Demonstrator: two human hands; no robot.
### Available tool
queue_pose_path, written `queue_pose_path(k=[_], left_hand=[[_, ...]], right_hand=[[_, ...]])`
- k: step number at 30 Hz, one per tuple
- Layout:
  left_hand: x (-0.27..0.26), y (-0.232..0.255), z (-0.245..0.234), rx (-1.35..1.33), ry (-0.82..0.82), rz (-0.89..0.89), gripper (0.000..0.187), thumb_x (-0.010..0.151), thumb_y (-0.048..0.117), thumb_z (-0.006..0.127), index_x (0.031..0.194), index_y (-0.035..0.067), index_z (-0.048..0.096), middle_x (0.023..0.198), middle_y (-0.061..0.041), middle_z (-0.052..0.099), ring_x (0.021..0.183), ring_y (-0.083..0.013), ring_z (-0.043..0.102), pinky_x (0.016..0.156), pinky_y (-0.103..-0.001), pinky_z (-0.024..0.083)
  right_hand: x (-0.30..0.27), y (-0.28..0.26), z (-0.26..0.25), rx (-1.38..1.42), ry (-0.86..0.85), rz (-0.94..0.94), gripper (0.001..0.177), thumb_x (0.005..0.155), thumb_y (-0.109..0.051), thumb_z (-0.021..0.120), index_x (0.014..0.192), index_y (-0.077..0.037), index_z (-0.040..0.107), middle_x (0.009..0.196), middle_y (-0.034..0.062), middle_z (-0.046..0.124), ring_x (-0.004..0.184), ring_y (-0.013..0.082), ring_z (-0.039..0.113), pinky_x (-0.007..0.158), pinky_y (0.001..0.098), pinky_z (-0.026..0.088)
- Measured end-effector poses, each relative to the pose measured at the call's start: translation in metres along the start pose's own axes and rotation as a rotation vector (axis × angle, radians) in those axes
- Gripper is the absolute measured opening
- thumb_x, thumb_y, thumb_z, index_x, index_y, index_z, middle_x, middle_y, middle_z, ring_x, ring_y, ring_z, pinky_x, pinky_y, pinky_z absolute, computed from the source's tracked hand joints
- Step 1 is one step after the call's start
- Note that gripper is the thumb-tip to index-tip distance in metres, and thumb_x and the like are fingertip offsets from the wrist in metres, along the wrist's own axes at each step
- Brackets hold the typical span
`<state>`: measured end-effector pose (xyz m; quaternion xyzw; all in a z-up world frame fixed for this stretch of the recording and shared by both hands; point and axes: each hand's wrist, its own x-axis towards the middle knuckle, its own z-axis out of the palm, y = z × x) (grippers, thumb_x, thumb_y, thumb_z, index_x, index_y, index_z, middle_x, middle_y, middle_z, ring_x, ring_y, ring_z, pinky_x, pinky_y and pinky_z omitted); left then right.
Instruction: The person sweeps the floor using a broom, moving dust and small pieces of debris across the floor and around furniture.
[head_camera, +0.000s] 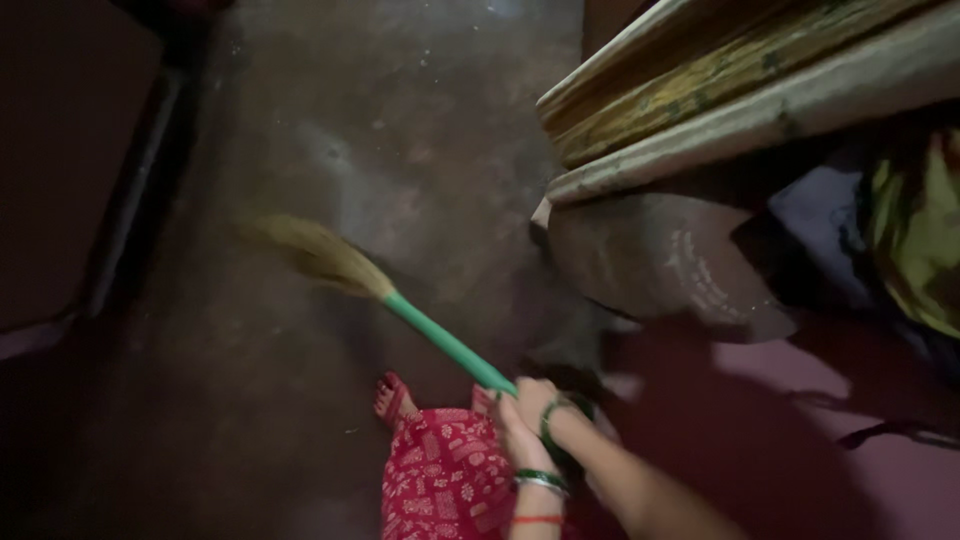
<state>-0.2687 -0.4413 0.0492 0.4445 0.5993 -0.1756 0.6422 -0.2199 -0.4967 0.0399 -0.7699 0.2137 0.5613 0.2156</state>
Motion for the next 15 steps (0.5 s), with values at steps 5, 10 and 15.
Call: queue_pose_path(k=[5,10,15], left_hand=[[0.03,-0.066,0.049,0.121,-0.151,0.019,0.066,0.097,0.055,0.047,0.138,0.006,0.06,0.128,-0.011,0.069,0.116,-0.0234,0.066,0.098,-0.035,0.052],[0.082,-0.01,0.137,0.215,-0.478,0.058,0.067,0.099,0.058,0.046,0.14,0.008,0.059,0.13,-0.011,0.069,0.117,-0.0214,0.065,0.098,-0.033,0.051],[0.122,0.111,0.221,0.118,-0.684,-0.045,0.061,0.101,0.051,0.047,0.138,0.004,0.059,0.122,-0.014,0.068,0.111,-0.0244,0.066,0.09,-0.038,0.055]], right_hand=[[0.024,0.065,-0.025,0.068,0.074,0.052,0.059,0.089,-0.057,0.06,0.107,-0.003,0.075,0.105,0.0243,0.075,0.104,0.0371,0.073,0.091,0.0447,0.059],[0.084,0.036,-0.113,0.318,0.28,0.066,0.061,0.089,-0.055,0.064,0.1,0.002,0.078,0.095,0.0261,0.075,0.095,0.0361,0.075,0.076,0.046,0.061],[0.134,-0.051,-0.231,0.555,0.314,0.189,0.067,0.091,-0.062,0.059,0.108,0.001,0.07,0.1,0.0254,0.076,0.093,0.0398,0.079,0.077,0.0521,0.063]])
